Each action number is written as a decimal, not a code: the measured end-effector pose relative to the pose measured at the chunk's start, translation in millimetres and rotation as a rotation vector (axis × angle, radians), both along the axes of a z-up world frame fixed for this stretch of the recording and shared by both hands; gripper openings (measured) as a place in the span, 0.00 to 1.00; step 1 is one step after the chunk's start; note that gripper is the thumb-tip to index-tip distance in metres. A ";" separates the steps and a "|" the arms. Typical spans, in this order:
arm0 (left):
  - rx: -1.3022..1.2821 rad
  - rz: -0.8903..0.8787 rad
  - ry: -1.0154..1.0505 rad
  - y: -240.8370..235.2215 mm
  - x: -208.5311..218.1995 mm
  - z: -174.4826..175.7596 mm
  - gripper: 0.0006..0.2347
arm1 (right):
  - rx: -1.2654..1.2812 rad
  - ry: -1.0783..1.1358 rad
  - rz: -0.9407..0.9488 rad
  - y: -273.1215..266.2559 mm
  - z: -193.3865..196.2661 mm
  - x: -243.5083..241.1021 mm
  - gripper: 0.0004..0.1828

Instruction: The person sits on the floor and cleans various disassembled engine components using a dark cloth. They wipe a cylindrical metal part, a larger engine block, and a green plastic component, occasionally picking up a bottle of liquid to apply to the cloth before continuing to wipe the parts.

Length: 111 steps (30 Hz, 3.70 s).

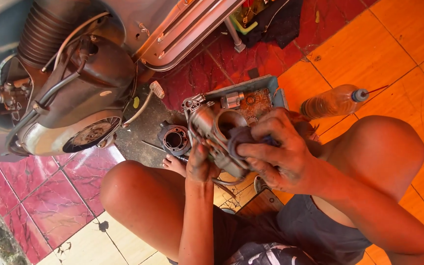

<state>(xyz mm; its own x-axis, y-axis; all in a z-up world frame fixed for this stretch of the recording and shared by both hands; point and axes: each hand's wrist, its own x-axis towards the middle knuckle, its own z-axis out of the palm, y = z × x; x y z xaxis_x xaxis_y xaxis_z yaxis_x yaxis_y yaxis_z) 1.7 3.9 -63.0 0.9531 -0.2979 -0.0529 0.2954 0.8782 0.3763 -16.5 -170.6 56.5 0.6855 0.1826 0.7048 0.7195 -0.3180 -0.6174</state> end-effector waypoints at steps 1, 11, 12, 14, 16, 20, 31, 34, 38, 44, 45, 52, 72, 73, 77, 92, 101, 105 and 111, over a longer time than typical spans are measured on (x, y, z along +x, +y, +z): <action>-0.042 -0.006 -0.059 -6.0 6.1 14.2 0.30 | -0.042 -0.028 -0.027 2.0 0.9 -1.1 0.12; 0.743 0.093 0.382 -13.7 1.4 69.4 0.34 | -0.021 0.022 0.059 8.1 -0.7 -7.8 0.17; 0.735 0.104 0.317 -1.0 1.8 48.9 0.32 | 0.008 -0.006 0.020 10.6 -5.5 -10.2 0.13; 0.725 0.105 0.258 7.7 0.6 36.7 0.30 | 0.034 -0.026 -0.025 10.8 -11.5 -16.9 0.09; 0.399 0.256 -0.035 5.6 4.2 56.3 0.11 | -0.013 -0.089 -0.067 10.3 -12.6 -15.6 0.11; 0.380 0.346 -0.100 17.4 9.9 33.9 0.11 | -0.020 -0.037 0.006 1.5 -19.0 -12.3 0.13; 0.204 0.252 0.110 -23.3 2.7 118.5 0.25 | 0.109 0.230 -0.131 13.2 0.5 -13.3 0.10; 0.072 0.172 0.117 20.3 8.5 -1.9 0.26 | 0.033 0.073 0.107 21.0 7.2 -19.7 0.12; 0.109 0.251 0.135 27.6 4.0 -56.4 0.24 | -0.057 -0.005 0.038 21.9 -1.3 -22.1 0.09; 0.121 0.309 0.210 1.4 4.0 -66.7 0.22 | 0.090 0.121 -0.133 27.0 -0.7 -13.1 0.14; 0.111 0.310 0.217 2.6 8.1 -62.2 0.22 | 0.066 0.157 -0.124 29.1 7.6 -13.2 0.15; -0.036 0.211 0.436 4.2 15.4 10.8 0.20 | -0.002 0.332 -0.177 18.9 -15.8 -11.0 0.06; 0.041 0.176 0.646 6.5 25.4 62.2 0.21 | -0.140 0.093 -0.070 25.3 -19.7 -10.6 0.13; 0.044 0.152 0.617 5.0 25.0 62.6 0.23 | 0.000 0.123 -0.120 14.3 -18.9 -5.4 0.13; 0.032 0.115 0.571 1.7 15.1 58.7 0.26 | 0.009 0.133 -0.109 21.4 -11.3 -4.6 0.11; 0.582 0.036 -0.259 26.0 15.0 85.3 0.30 | 0.199 0.369 -0.082 12.6 -25.2 -13.7 0.11; 0.025 -0.008 -0.051 16.5 -3.9 64.0 0.45 | -0.195 0.287 0.241 10.8 -3.2 -42.5 0.25; 0.046 0.026 -0.011 21.2 -4.3 22.6 0.27 | -0.150 0.287 0.245 12.1 10.1 -43.8 0.22; 0.209 0.165 0.148 15.6 -14.5 1.3 0.28 | -0.207 0.173 0.181 11.5 24.4 -29.5 0.16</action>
